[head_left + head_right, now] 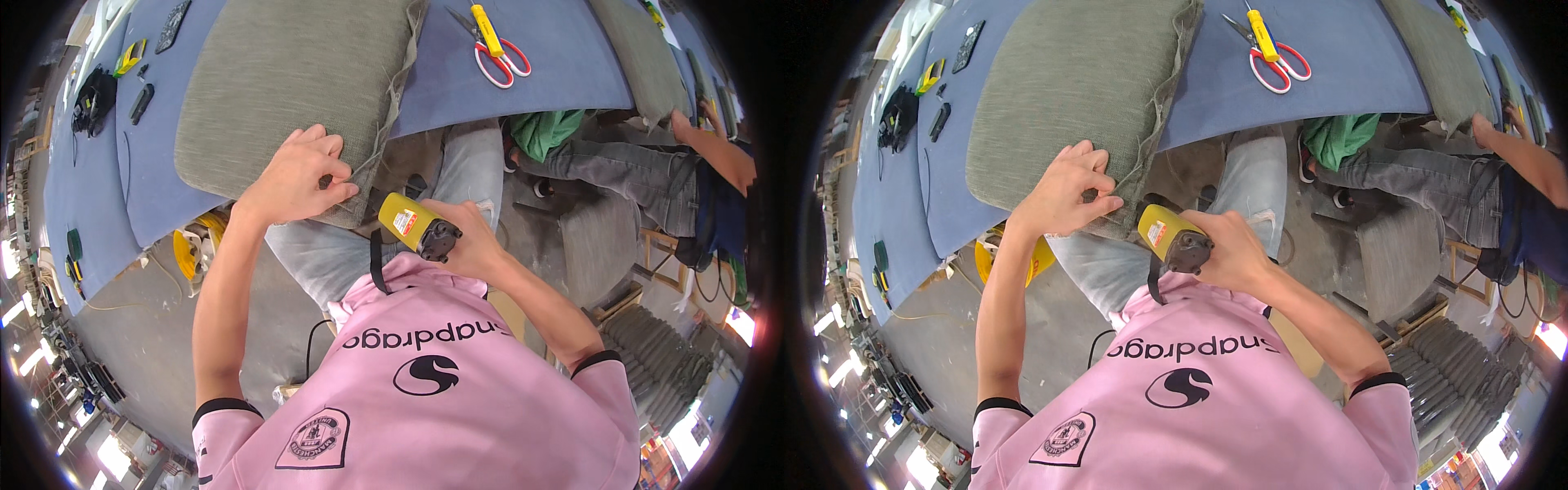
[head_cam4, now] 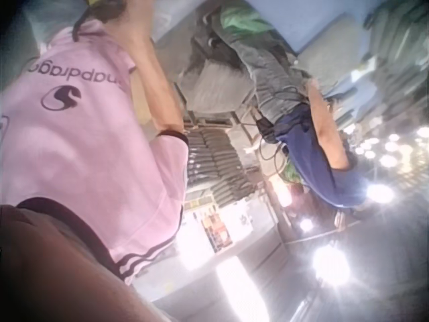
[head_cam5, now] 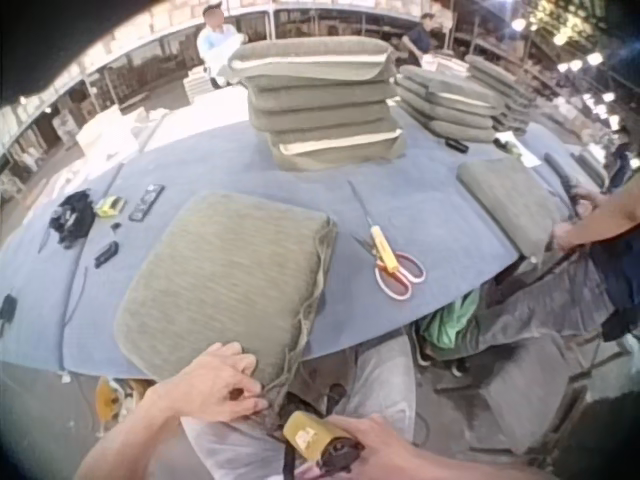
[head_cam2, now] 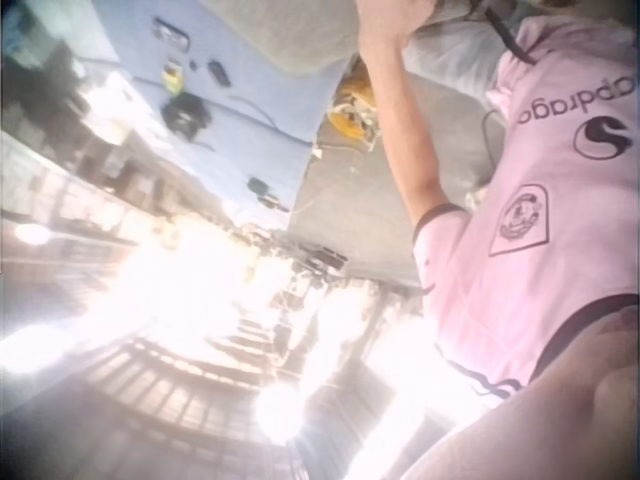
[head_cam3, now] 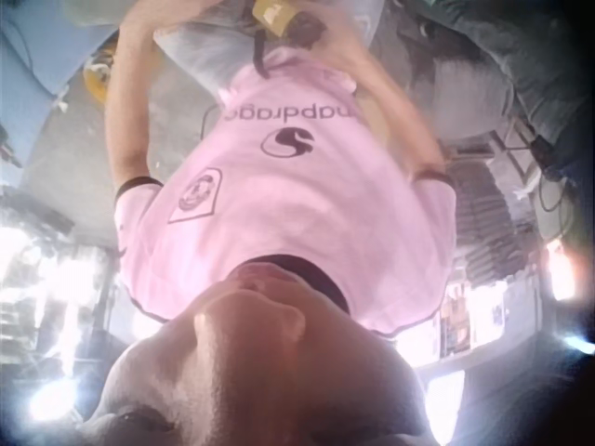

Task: The person trims excess fabric from a cushion using scissors, then uses a staple gun to secure the fabric to the cushion base. The person also uses a screwdriver to adjust or inspect the cushion. Finished cushions are stacked on the table.

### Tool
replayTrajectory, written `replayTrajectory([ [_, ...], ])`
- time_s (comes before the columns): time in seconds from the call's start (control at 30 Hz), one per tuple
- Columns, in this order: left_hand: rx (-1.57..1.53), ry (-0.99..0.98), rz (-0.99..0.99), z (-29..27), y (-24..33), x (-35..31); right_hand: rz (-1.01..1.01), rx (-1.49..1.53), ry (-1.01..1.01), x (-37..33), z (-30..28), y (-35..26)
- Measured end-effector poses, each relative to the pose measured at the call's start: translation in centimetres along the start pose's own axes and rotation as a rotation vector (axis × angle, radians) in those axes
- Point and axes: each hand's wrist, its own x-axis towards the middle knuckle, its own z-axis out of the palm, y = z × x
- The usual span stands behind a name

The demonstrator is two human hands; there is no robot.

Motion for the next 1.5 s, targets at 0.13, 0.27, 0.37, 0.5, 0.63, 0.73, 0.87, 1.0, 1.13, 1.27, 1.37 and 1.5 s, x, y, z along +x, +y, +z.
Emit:
replayTrajectory([
  [0.13,-0.075,0.006,0.025,0.4,-0.8,0.0,-0.052,0.016,0.053,0.2,0.4,-0.4],
  [0.27,-0.095,0.026,0.019,0.7,-1.0,-0.2,0.001,0.056,-0.027,0.7,0.4,-0.1],
  [0.37,-0.11,0.042,0.018,0.9,-1.1,-0.3,-0.016,0.031,-0.044,0.8,0.2,-0.4],
  [0.5,-0.115,0.039,-0.001,1.1,-0.8,0.1,-0.072,0.022,-0.018,0.7,0.4,-0.4],
  [0.63,0.0,0.143,-0.016,2.7,-0.1,-0.7,0.051,-0.177,-0.137,1.5,1.0,1.9],
  [0.73,0.032,0.22,-0.064,3.1,1.3,-1.7,0.089,-0.226,-0.092,0.6,1.0,1.9],
  [0.87,0.129,0.423,-0.127,3.6,2.2,-5.7,0.087,0.056,0.196,-1.4,-0.6,3.0],
  [1.0,0.222,0.434,-0.241,5.5,3.4,-9.0,0.074,-0.104,0.497,0.3,-8.4,3.3],
  [1.13,0.463,0.536,-0.351,10.3,1.9,-8.4,0.155,-0.454,0.671,5.5,-17.3,5.5],
  [1.27,0.463,0.739,-0.251,8.2,3.3,-5.6,0.133,-0.583,0.804,11.2,-24.3,13.6],
  [1.37,0.416,0.849,-0.214,1.1,5.7,-6.6,0.292,-0.922,0.696,13.6,-22.2,8.6],
  [1.5,0.219,1.537,-0.049,-9.0,6.5,-11.9,0.011,-0.796,0.652,17.7,-21.8,6.8],
])
